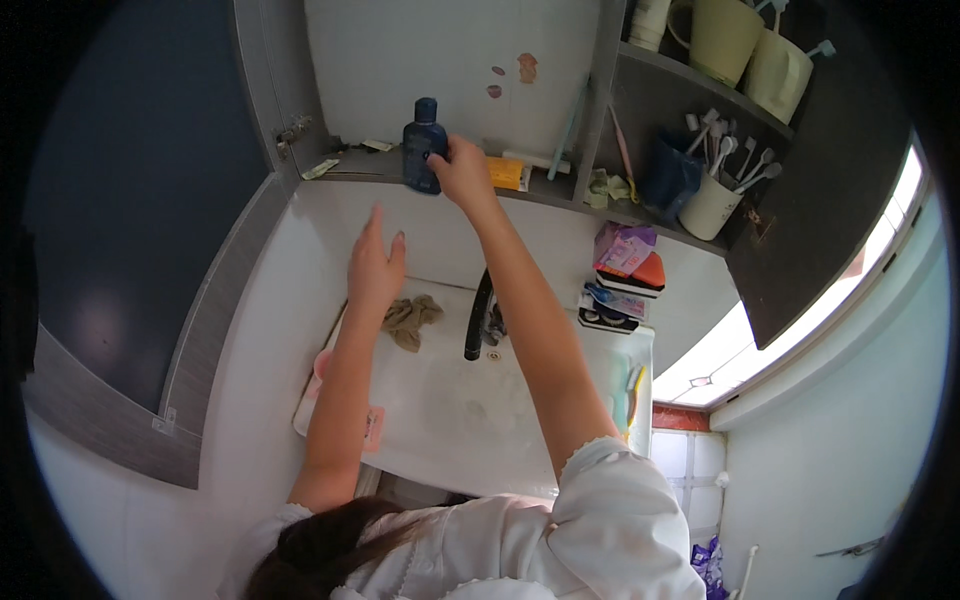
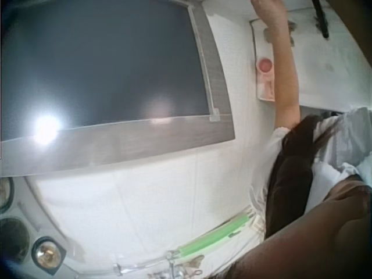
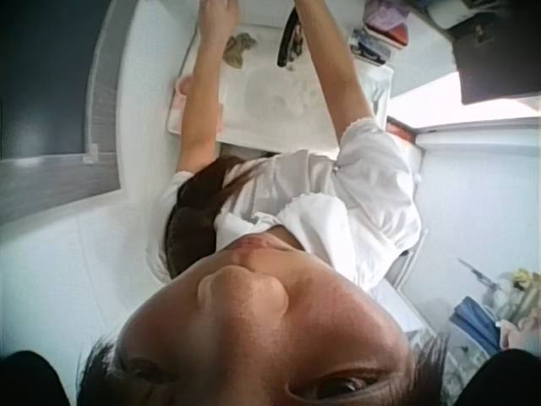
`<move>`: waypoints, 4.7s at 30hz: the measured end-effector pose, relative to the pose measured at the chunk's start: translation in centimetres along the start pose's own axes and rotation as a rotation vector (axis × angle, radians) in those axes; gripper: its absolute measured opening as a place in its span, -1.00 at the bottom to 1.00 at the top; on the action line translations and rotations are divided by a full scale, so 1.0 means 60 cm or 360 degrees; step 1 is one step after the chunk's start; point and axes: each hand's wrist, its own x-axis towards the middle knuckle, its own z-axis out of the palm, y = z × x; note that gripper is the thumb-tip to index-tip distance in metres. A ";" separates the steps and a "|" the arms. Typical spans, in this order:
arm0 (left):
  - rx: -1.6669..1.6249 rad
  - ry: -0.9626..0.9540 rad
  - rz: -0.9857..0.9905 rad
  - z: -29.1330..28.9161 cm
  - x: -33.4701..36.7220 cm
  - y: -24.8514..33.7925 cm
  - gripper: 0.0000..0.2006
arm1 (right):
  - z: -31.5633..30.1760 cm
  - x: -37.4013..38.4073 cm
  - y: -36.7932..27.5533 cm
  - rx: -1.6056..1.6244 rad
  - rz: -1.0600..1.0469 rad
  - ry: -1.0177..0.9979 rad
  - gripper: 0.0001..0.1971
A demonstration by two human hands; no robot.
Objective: The person wipes the cabinet door, sink surface, and faucet with a cloth, washes their hands, and organizes items on the counter and in the cabinet.
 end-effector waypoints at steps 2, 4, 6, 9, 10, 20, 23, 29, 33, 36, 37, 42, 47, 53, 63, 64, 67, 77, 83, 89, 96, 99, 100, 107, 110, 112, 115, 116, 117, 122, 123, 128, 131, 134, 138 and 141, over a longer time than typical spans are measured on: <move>-0.0220 0.0215 0.0082 0.005 -0.011 0.006 -0.52 | -0.011 -0.051 0.012 0.0559 0.0070 -0.0283 -0.81; -0.1056 0.0260 -0.0204 0.009 -0.026 0.020 -0.49 | -0.028 -0.118 -0.044 0.0186 0.0152 -0.0277 -0.80; -0.1441 0.0200 -0.0204 0.035 -0.052 0.041 -0.45 | -0.042 -0.193 -0.102 -0.0247 0.0114 -0.0220 -0.82; -0.1612 0.0099 -0.0488 0.067 -0.098 0.036 -0.45 | -0.018 -0.288 -0.101 -0.0287 0.0206 -0.0310 -0.76; -0.1611 0.0083 -0.0506 0.076 -0.114 0.021 -0.45 | -0.017 -0.311 -0.094 -0.0204 0.0199 -0.0368 -0.71; -0.2431 -0.0402 -0.1501 0.095 -0.261 -0.036 -0.46 | -0.024 -0.496 0.086 0.0493 0.0548 -0.0215 -0.70; -0.2371 -0.0373 -0.1587 0.096 -0.277 -0.044 -0.43 | -0.004 -0.492 0.163 -0.0056 0.0419 0.0037 -0.64; -0.2346 -0.0478 -0.1585 0.115 -0.300 -0.053 -0.40 | 0.030 -0.447 0.260 -0.0678 0.0458 -0.0262 -0.57; -0.2330 -0.0595 -0.1754 0.129 -0.325 -0.056 -0.47 | 0.041 -0.422 0.267 -0.0937 0.0809 -0.0671 -0.80; -0.2328 -0.0671 -0.1842 0.132 -0.342 -0.050 -0.56 | 0.041 -0.416 0.251 -0.0985 0.0579 -0.0599 -0.87; -0.2318 -0.0739 -0.1787 0.133 -0.346 -0.047 -0.58 | 0.046 -0.413 0.244 -0.0980 0.0574 -0.0602 -0.87; -0.2375 -0.0808 -0.1791 0.130 -0.350 -0.023 -0.56 | 0.050 -0.408 0.249 -0.1099 0.0642 -0.0649 -0.87; -0.2382 -0.0846 -0.1752 0.125 -0.352 -0.026 -0.55 | 0.055 -0.423 0.251 -0.1092 0.0490 -0.0648 -0.87; -0.2340 -0.0869 -0.1699 0.119 -0.343 -0.022 -0.54 | 0.058 -0.432 0.249 -0.1028 0.0519 -0.0661 -0.91; -0.1918 -0.0861 -0.1546 0.126 -0.355 -0.027 -0.67 | 0.041 -0.449 0.229 -0.0027 0.0419 -0.0084 -0.64; -0.1921 -0.0872 -0.1545 0.126 -0.357 -0.025 -0.67 | 0.034 -0.461 0.229 -0.0033 0.0423 -0.0077 -0.64; -0.1508 -0.0781 -0.1498 0.121 -0.365 -0.029 -0.81 | 0.006 -0.475 0.144 0.0886 0.0873 -0.0154 -0.69; -0.1065 -0.0620 -0.1090 0.145 -0.390 -0.037 -0.79 | -0.002 -0.480 0.062 0.0339 0.0707 -0.0615 -0.81; -0.1046 -0.1015 -0.1393 0.134 -0.400 -0.044 -0.88 | 0.004 -0.513 0.081 0.0226 0.0332 -0.0200 -0.80; -0.0572 -0.0613 -0.1275 0.144 -0.399 -0.030 -0.78 | -0.021 -0.488 0.069 0.0431 0.0395 -0.0497 -0.77; -0.0786 -0.0194 -0.0445 0.164 -0.405 -0.008 -0.35 | -0.031 -0.478 0.069 0.0421 0.1017 -0.0519 -0.72; -0.1073 -0.0372 -0.0634 0.149 -0.407 -0.009 -0.38 | -0.028 -0.507 0.097 0.0594 0.0487 -0.0427 -0.67; -0.1073 -0.0386 -0.0635 0.147 -0.405 -0.012 -0.38 | -0.025 -0.516 0.105 0.0594 0.0497 -0.0417 -0.67; -0.0322 -0.0613 -0.0952 0.137 -0.421 -0.029 -0.77 | -0.019 -0.515 0.067 0.0323 0.0769 -0.0723 -0.65; -0.0447 -0.0745 -0.1149 0.146 -0.429 -0.033 -0.77 | 0.007 -0.528 0.078 0.0074 0.0334 -0.0362 -0.77; -0.1632 -0.0571 -0.1156 0.147 -0.454 -0.043 -0.77 | 0.014 -0.526 0.053 -0.0332 0.0207 -0.0558 -0.86; -0.1515 -0.0893 -0.1272 0.146 -0.479 -0.064 -0.74 | 0.020 -0.534 0.045 -0.0313 -0.0085 -0.0641 -0.86; -0.1526 -0.0919 -0.1271 0.149 -0.478 -0.058 -0.74 | 0.021 -0.536 0.046 -0.0331 -0.0068 -0.0630 -0.86; -0.1427 -0.0909 -0.1384 0.154 -0.476 -0.052 -0.74 | 0.022 -0.538 0.048 -0.0412 0.0007 -0.0656 -0.86; -0.0805 -0.0982 -0.0788 0.180 -0.493 -0.114 -0.69 | 0.029 -0.542 0.048 -0.0461 0.0375 -0.0554 -0.87; -0.0774 -0.0950 -0.0625 0.186 -0.499 -0.115 -0.70 | 0.031 -0.542 0.054 -0.0528 0.0440 -0.0594 -0.87; -0.1743 -0.0620 -0.1394 0.180 -0.480 -0.066 -0.72 | 0.034 -0.530 0.047 -0.0586 0.0574 -0.0709 -0.83; -0.2487 0.0101 -0.2126 0.167 -0.453 -0.044 -0.80 | 0.035 -0.534 0.052 -0.0386 0.0336 -0.0604 -0.78; -0.1202 -0.0614 -0.1201 0.165 -0.467 -0.094 -0.75 | 0.044 -0.514 0.054 -0.0286 0.0397 -0.0576 -0.80; -0.0737 -0.0755 -0.1303 0.188 -0.459 -0.071 -0.63 | 0.051 -0.501 0.178 0.0623 0.1029 -0.0082 -0.82; -0.1154 -0.0301 -0.1117 0.192 -0.464 -0.067 -0.66 | 0.057 -0.458 0.237 0.1596 0.2244 0.0178 -0.81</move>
